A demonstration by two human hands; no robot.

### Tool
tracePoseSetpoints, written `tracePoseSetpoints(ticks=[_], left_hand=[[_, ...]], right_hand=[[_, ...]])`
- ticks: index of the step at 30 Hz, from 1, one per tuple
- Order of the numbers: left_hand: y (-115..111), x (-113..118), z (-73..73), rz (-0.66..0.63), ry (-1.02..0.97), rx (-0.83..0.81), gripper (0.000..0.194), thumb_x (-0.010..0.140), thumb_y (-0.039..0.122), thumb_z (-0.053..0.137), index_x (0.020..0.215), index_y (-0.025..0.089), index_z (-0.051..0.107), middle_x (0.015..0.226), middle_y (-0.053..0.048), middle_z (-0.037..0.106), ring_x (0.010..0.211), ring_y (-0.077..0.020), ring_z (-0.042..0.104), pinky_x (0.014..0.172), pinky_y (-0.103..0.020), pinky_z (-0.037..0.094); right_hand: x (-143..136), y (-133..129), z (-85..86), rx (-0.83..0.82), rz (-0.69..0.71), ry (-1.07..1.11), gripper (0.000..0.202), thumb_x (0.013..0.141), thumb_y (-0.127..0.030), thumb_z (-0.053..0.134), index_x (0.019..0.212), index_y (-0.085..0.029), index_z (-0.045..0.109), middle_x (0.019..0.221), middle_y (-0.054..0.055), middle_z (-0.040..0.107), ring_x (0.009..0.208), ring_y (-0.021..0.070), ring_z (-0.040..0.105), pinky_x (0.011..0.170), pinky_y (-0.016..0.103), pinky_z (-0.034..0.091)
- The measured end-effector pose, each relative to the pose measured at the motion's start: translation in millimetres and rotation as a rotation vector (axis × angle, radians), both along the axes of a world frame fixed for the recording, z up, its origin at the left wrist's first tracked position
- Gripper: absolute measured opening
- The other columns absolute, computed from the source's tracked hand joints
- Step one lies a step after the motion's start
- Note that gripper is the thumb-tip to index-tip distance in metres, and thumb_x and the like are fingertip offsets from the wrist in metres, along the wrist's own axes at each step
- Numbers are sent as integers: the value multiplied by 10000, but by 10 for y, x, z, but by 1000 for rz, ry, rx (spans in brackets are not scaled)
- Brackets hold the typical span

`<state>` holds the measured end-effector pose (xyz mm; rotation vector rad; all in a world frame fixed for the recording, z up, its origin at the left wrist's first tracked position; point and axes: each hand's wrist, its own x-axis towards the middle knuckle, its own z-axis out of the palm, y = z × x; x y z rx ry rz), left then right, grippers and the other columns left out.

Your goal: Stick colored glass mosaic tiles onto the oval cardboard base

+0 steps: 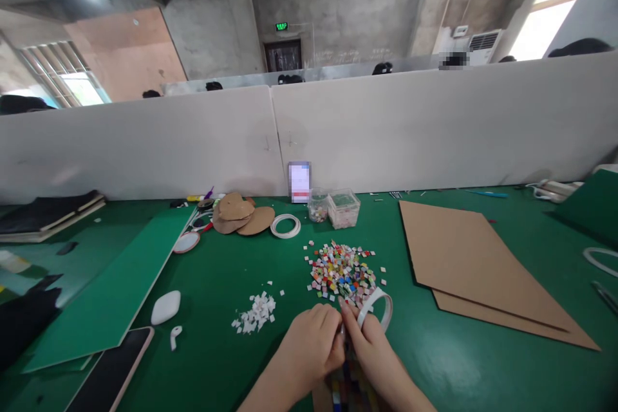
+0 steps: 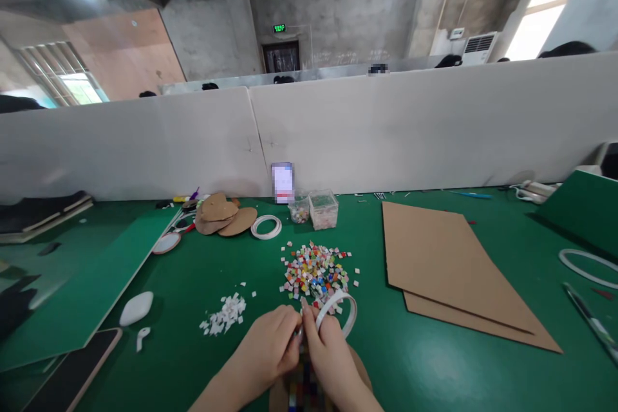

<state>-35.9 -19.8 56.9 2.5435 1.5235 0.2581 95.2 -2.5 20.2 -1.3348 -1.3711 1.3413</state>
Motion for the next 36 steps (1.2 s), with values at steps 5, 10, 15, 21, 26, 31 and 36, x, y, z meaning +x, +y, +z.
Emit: tracePoseSetpoints(ticks=[5, 10, 15, 21, 26, 31, 36], left_hand=[[2, 9, 34, 5, 2, -36, 122, 789, 101, 370, 794, 162, 476, 782, -50, 550, 690, -174, 484, 574, -276, 329], [-1, -11, -15, 25, -124, -31, 89, 780, 112, 381, 755, 180, 433, 760, -23, 523, 671, -154, 458, 562, -262, 304], [-11, -27, 15, 54, -310, -126, 85, 781, 126, 393, 727, 191, 396, 735, 11, 484, 660, -127, 435, 569, -229, 299], [-12, -62, 158, 112, -583, -299, 103, 796, 170, 412, 695, 189, 404, 666, 42, 430, 621, -98, 401, 561, -187, 299], [10, -90, 252, 108, -729, -432, 127, 810, 208, 425, 685, 182, 429, 636, 45, 438, 588, -89, 386, 530, -174, 295], [15, -123, 304, 79, -814, -502, 181, 832, 257, 431, 676, 171, 467, 633, 34, 478, 617, -99, 436, 590, -179, 338], [20, -133, 328, 76, -836, -503, 171, 813, 245, 470, 669, 160, 506, 652, 27, 507, 648, -104, 455, 622, -177, 350]], right_hand=[[8, -5, -13, 3, -17, 1, 438, 707, -593, 512, 657, -172, 622, 555, 19, 568, 720, 203, 544, 690, 257, 419], [17, -8, -53, -79, -69, 85, 409, 662, -585, 571, 659, -178, 614, 578, 21, 592, 766, 216, 561, 710, 256, 429], [34, -12, -64, -192, -42, 197, 419, 677, -545, 587, 843, -162, 626, 772, 40, 637, 840, 219, 564, 747, 279, 436], [36, -32, 11, -339, -54, 403, 423, 626, -515, 648, 857, -160, 649, 772, 23, 636, 809, 199, 565, 726, 253, 433], [-4, -42, 79, -413, -56, 569, 340, 566, -473, 711, 686, -162, 648, 576, -34, 545, 574, 111, 483, 549, 195, 392], [-18, -73, 97, -517, -47, 690, 311, 553, -437, 740, 665, -168, 631, 518, -62, 473, 502, 72, 408, 481, 166, 333], [-28, -90, 169, -555, -47, 697, 336, 528, -443, 753, 606, -162, 587, 481, -73, 440, 456, 56, 370, 444, 161, 304]])
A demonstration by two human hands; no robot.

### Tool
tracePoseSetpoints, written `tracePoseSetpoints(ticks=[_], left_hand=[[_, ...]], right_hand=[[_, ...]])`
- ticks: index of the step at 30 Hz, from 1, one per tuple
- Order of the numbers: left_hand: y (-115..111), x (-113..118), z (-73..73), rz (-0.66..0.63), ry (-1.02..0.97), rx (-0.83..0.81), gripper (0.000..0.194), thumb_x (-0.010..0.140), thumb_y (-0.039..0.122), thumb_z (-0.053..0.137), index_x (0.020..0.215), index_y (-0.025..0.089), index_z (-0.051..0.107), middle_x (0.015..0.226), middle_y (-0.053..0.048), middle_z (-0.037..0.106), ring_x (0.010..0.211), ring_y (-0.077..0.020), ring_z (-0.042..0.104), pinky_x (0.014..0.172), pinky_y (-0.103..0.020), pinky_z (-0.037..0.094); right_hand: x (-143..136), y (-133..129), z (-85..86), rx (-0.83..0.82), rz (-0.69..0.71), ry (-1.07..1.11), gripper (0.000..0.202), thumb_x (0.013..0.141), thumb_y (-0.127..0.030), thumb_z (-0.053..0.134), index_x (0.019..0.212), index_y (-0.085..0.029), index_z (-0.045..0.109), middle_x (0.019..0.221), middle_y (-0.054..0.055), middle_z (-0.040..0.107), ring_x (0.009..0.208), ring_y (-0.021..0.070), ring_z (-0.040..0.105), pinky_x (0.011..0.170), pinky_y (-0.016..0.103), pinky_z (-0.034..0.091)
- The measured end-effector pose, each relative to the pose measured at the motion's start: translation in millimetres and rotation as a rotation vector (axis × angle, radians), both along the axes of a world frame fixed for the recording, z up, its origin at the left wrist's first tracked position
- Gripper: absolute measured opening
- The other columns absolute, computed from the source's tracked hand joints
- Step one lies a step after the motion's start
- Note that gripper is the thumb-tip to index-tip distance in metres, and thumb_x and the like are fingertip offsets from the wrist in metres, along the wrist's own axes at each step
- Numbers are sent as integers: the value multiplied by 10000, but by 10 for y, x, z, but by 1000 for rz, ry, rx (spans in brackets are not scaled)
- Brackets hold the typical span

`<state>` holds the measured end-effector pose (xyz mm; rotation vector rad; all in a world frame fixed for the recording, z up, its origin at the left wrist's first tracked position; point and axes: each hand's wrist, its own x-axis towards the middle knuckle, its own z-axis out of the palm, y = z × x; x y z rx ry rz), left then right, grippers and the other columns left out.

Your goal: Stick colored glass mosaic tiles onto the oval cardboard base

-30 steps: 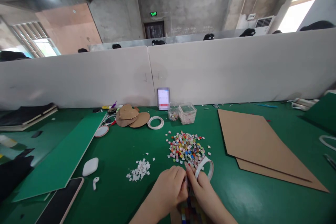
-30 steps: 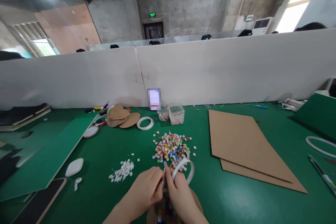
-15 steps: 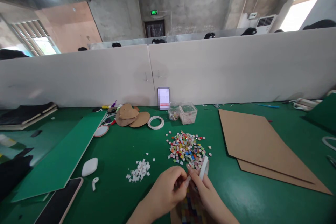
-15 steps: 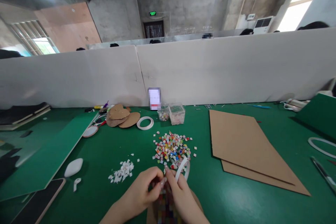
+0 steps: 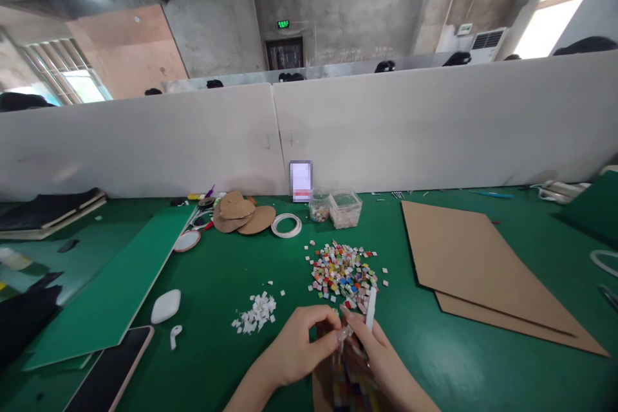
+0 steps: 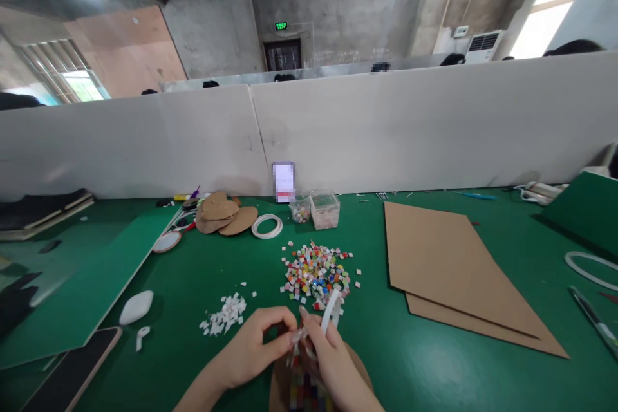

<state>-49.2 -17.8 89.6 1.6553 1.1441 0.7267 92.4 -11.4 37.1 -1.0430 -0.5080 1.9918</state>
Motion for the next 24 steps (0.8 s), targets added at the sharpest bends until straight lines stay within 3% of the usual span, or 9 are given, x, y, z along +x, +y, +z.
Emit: tracePoseSetpoints(ticks=[5, 9, 13, 18, 24], left_hand=[[-6, 0, -15, 5, 4, 4, 137, 794, 211, 486, 675, 158, 525, 666, 25, 515, 660, -105, 463, 626, -174, 353], [-24, 9, -16, -7, 17, -4, 134, 780, 185, 494, 651, 157, 517, 629, 33, 506, 625, -96, 457, 603, -169, 353], [-23, 23, -15, -2, 27, 2, 131, 777, 179, 501, 647, 161, 514, 626, 37, 506, 623, -94, 456, 605, -169, 354], [-22, 15, 0, -13, 69, -31, 97, 758, 244, 559, 696, 170, 556, 698, 25, 555, 667, -108, 487, 618, -175, 368], [-34, 0, 7, -33, 147, 55, 148, 825, 225, 453, 748, 184, 572, 737, 28, 577, 706, -106, 499, 655, -174, 358]], right_hand=[[-21, -18, 42, -15, 13, 15, 379, 486, -469, 762, 646, -170, 591, 461, -83, 430, 435, 56, 372, 428, 166, 305], [-24, -31, 109, -12, 23, -71, 400, 480, -477, 757, 686, -168, 610, 510, -60, 492, 486, 75, 428, 461, 177, 338], [-43, -17, 145, -77, -3, -146, 420, 421, -474, 767, 655, -176, 586, 489, -72, 463, 484, 85, 441, 483, 192, 361], [-43, 6, 55, -45, -30, -160, 345, 534, -473, 705, 619, -187, 532, 491, -74, 450, 460, 86, 428, 457, 199, 336], [-37, 15, 37, -61, -14, -149, 339, 528, -451, 712, 683, -189, 564, 484, -66, 479, 480, 114, 487, 466, 210, 347]])
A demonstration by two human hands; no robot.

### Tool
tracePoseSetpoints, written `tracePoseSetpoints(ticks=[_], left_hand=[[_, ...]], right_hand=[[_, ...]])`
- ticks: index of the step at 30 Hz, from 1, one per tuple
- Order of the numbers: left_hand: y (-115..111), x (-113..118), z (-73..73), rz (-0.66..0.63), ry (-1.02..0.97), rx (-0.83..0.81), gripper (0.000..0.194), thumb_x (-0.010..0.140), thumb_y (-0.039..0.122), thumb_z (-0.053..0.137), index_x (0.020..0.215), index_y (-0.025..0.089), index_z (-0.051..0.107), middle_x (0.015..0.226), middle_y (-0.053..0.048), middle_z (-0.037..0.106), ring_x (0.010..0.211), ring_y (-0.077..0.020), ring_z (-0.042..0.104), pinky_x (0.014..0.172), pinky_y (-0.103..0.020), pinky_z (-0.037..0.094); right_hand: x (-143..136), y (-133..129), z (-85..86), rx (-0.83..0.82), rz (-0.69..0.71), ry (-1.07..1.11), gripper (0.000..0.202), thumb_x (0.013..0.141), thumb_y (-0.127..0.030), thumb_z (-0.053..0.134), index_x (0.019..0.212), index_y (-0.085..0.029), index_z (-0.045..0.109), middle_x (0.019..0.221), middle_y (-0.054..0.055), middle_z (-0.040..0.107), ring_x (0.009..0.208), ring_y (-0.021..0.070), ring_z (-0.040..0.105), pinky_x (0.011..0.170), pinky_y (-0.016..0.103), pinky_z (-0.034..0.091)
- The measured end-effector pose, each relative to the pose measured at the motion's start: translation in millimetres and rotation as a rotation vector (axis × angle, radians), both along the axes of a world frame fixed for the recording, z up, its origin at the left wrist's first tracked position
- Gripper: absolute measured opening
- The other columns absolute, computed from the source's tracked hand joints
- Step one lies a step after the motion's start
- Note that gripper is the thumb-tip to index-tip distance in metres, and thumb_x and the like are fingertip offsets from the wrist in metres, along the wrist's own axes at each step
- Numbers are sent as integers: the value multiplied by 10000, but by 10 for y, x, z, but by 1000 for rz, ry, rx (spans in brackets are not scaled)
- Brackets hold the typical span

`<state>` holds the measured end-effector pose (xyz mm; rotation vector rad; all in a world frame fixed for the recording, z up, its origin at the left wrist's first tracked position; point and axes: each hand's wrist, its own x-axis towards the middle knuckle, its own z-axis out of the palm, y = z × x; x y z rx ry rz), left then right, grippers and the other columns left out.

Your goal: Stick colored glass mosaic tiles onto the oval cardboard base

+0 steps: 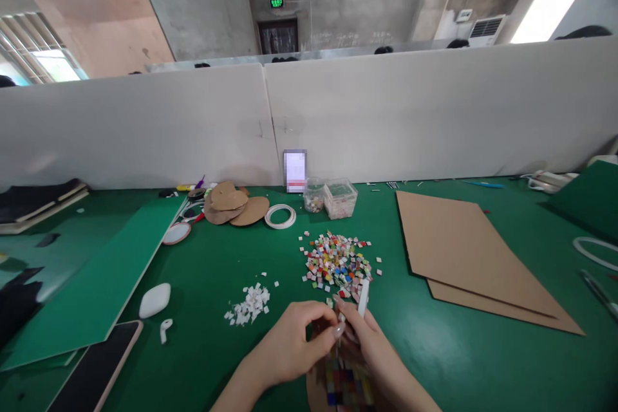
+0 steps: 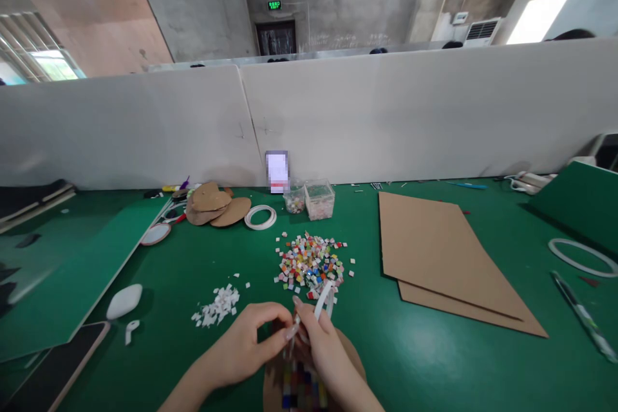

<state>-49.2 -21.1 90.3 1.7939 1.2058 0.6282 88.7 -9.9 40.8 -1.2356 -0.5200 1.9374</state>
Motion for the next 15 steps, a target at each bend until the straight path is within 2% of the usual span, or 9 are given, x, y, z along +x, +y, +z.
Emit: tracePoseSetpoints(ticks=[6, 15], left_hand=[[11, 3, -8, 2, 25, 12, 195, 839, 230, 416, 739, 180, 576, 710, 22, 574, 682, -108, 499, 640, -176, 358], [2, 11, 13, 20, -20, -20, 196, 815, 185, 419, 671, 172, 552, 661, 29, 558, 653, -106, 497, 632, -176, 361]], right_hand=[[-10, 3, 56, 42, 1, 19, 346, 518, -444, 724, 671, -182, 557, 526, -55, 510, 521, 120, 514, 500, 211, 372], [2, -27, 48, 11, 55, 83, 359, 554, -468, 715, 577, -184, 498, 449, -95, 358, 409, 51, 336, 420, 172, 272]])
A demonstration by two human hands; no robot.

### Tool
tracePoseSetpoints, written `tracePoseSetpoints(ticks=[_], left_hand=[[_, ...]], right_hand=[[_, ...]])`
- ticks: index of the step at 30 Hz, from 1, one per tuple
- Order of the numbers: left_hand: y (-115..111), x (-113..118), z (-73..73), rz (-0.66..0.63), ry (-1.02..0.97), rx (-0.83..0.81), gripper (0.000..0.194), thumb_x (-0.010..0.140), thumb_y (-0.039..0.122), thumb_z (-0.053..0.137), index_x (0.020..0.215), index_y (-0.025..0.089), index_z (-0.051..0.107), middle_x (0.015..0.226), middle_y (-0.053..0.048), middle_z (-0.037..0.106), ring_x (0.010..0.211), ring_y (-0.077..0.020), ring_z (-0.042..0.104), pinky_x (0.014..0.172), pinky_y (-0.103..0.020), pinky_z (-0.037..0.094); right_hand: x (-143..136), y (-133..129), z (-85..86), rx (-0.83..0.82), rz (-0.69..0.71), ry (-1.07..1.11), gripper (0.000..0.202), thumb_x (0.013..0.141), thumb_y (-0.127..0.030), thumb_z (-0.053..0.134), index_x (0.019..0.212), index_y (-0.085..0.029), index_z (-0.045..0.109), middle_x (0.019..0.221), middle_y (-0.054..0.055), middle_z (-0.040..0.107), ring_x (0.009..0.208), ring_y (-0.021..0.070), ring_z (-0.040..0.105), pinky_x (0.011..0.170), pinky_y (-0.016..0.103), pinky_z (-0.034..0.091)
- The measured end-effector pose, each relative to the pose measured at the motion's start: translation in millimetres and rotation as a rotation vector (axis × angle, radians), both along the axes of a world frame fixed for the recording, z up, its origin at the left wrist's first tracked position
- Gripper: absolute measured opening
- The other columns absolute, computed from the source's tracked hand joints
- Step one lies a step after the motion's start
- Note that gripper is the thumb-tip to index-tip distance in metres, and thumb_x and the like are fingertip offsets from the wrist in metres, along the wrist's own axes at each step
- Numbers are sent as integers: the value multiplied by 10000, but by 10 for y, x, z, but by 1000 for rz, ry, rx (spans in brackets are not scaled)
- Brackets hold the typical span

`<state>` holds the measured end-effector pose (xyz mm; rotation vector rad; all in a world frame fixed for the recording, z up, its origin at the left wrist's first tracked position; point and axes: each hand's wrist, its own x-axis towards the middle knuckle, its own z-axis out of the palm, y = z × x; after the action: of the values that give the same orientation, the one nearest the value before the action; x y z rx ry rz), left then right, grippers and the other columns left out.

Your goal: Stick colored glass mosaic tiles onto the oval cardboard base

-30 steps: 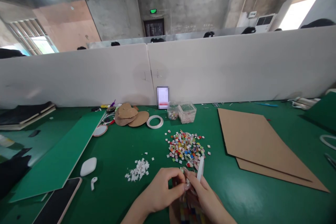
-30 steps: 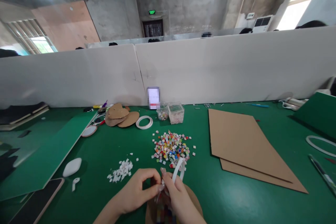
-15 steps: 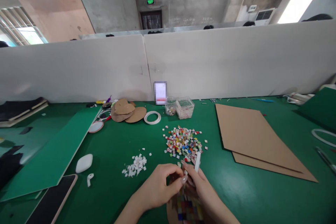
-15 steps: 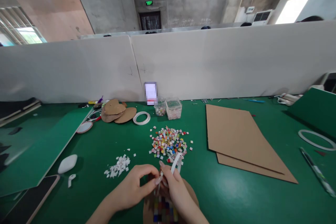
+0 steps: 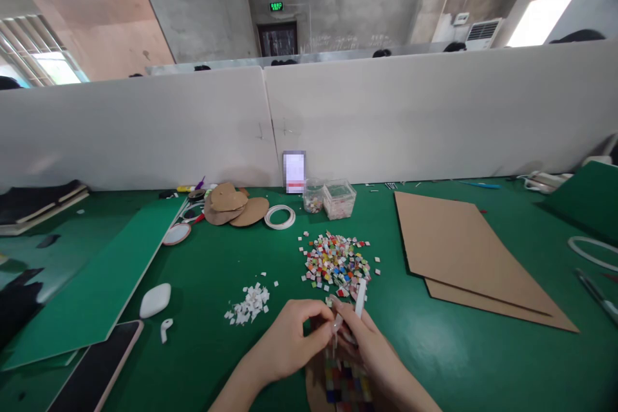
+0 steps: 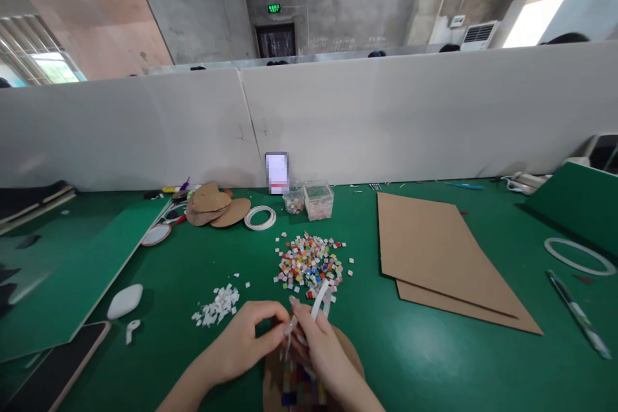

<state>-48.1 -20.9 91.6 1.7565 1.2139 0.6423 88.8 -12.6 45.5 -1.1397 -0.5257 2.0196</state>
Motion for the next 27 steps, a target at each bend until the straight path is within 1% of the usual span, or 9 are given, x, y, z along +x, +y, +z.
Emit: tracePoseSetpoints(ticks=[4, 8, 14, 17, 22, 24, 27], left_hand=[[2, 6, -29, 27, 15, 15, 167, 788, 175, 453, 640, 173, 530, 628, 40, 526, 621, -98, 467, 607, -174, 346], [2, 9, -14, 17, 1, -27, 122, 777, 191, 484, 665, 176, 530, 662, 36, 532, 647, -103, 472, 603, -172, 347], [1, 6, 31, -10, 19, 16, 235, 854, 246, 389, 690, 173, 541, 666, 31, 538, 642, -98, 468, 610, -177, 341], [5, 11, 17, -5, 36, 12, 250, 857, 249, 381, 688, 171, 547, 662, 28, 539, 638, -101, 467, 608, -181, 343], [1, 18, -21, 22, 60, 41, 200, 823, 214, 414, 673, 174, 540, 644, 30, 515, 627, -104, 451, 597, -187, 337], [-1, 20, -27, 31, 58, 46, 188, 813, 205, 423, 667, 174, 538, 640, 31, 508, 625, -104, 450, 598, -187, 339], [-3, 20, -24, 29, 36, -3, 131, 785, 209, 474, 679, 175, 542, 669, 27, 526, 649, -110, 470, 604, -185, 353]], right_hand=[[7, -1, -2, -4, 5, -25, 370, 516, -483, 729, 631, -180, 551, 477, -84, 411, 437, 59, 375, 439, 175, 298], [-2, 12, 14, -12, -22, -76, 367, 507, -476, 729, 648, -177, 570, 466, -82, 423, 431, 68, 391, 439, 186, 312], [-8, 29, 2, -26, -28, -67, 377, 500, -475, 735, 617, -180, 533, 468, -84, 424, 432, 64, 396, 436, 177, 306], [-5, 22, 7, -26, -22, -50, 373, 510, -471, 735, 616, -182, 524, 477, -84, 413, 438, 62, 389, 438, 172, 302], [-5, 6, 36, 28, -15, -72, 364, 524, -484, 719, 612, -182, 535, 482, -78, 417, 444, 72, 391, 447, 185, 315], [-1, 6, 16, 52, -12, -98, 365, 534, -498, 707, 617, -183, 543, 486, -73, 425, 453, 81, 401, 454, 192, 321], [18, 12, -48, 95, 12, -115, 343, 595, -501, 674, 639, -183, 553, 515, -67, 436, 479, 87, 406, 476, 195, 325]])
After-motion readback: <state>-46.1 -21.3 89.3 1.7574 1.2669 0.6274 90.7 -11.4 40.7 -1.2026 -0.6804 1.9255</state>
